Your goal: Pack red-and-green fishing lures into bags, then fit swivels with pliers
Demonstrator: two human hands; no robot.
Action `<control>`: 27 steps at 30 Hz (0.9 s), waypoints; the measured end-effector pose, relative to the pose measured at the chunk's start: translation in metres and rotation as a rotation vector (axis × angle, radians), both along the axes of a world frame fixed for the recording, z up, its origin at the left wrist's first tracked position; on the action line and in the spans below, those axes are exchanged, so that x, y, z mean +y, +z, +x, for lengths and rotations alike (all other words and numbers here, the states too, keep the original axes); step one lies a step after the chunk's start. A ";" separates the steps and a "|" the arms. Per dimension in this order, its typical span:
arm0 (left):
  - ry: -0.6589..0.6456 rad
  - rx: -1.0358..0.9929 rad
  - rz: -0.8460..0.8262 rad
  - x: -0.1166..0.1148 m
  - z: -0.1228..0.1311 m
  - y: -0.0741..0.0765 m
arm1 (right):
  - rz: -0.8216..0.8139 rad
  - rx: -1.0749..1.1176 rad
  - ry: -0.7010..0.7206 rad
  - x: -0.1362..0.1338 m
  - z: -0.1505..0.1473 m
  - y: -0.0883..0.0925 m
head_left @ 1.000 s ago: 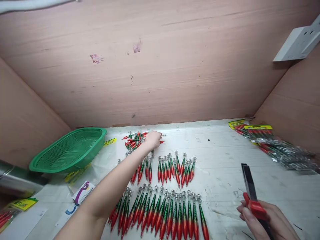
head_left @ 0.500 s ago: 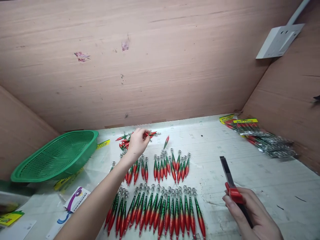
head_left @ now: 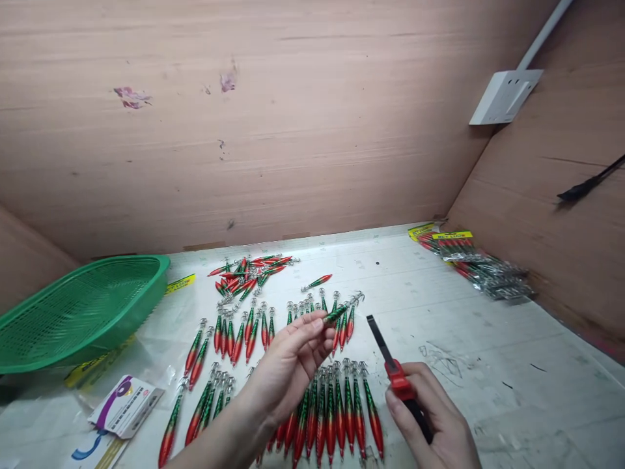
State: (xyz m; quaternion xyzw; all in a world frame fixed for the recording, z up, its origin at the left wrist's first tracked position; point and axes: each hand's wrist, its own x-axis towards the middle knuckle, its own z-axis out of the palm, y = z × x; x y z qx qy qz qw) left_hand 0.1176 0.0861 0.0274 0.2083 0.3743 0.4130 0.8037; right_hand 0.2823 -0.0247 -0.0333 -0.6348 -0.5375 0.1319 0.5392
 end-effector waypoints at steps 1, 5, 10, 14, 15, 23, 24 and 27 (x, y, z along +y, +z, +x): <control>-0.001 -0.025 -0.030 -0.006 0.003 0.000 | -0.007 0.019 0.008 0.000 -0.004 0.001; -0.010 -0.067 -0.093 -0.018 0.010 -0.002 | -0.013 0.033 0.032 -0.002 -0.009 0.002; -0.114 -0.004 0.013 -0.025 0.009 -0.004 | -0.026 0.039 0.046 -0.004 -0.008 0.003; -0.176 0.143 0.205 -0.029 0.008 -0.005 | 0.001 0.012 0.058 -0.005 -0.008 0.005; -0.187 0.168 0.239 -0.031 0.008 -0.006 | 0.005 0.005 0.059 -0.005 -0.009 0.005; -0.164 0.414 0.431 -0.019 -0.003 -0.001 | 0.001 -0.082 0.048 -0.005 -0.002 0.002; -0.124 0.510 0.490 -0.011 -0.009 0.000 | 0.006 -0.116 0.046 -0.005 0.001 0.001; 0.013 0.931 0.658 0.017 -0.029 -0.002 | 0.023 -0.199 0.027 -0.005 0.012 -0.003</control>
